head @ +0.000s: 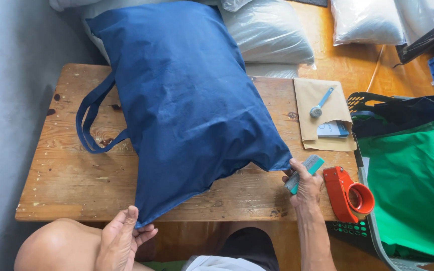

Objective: The person uses a small green brush to wipe the surface of a packaged pillow on a wooden table. They scrub the clear plastic front and the blue fabric back, then flip the pillow over to continue cleaning the other side.

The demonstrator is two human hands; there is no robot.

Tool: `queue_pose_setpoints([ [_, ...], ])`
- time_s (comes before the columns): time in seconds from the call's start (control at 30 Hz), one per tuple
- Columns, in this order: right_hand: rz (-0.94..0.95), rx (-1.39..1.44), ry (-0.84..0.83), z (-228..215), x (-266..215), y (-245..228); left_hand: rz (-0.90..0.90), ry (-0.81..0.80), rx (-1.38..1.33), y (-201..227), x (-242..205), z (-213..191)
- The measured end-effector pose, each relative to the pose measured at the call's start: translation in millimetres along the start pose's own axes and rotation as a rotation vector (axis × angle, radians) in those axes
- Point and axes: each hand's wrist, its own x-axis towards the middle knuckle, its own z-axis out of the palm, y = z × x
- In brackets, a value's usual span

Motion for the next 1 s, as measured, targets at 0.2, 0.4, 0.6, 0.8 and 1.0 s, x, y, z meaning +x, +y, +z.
queue_pose_setpoints([
  [0.2,-0.083,-0.016,0.058,-8.5,15.2,16.5,0.319,0.099,-0.336,-16.5,47.2,-10.0],
  [0.4,-0.102,-0.175,0.052,-16.2,-16.4,26.0,0.267,0.094,-0.181,54.3,6.2,29.8],
  [0.6,-0.180,-0.312,0.069,-30.5,-78.3,50.4,0.483,0.019,-0.061,47.7,62.5,53.0],
  [0.8,-0.135,-0.045,0.153,6.6,-68.1,64.0,0.527,0.088,-0.126,49.5,105.5,90.1],
  [1.0,-0.304,-0.161,0.002,17.5,-19.8,30.9,0.494,0.174,-0.068,60.9,72.3,88.6],
])
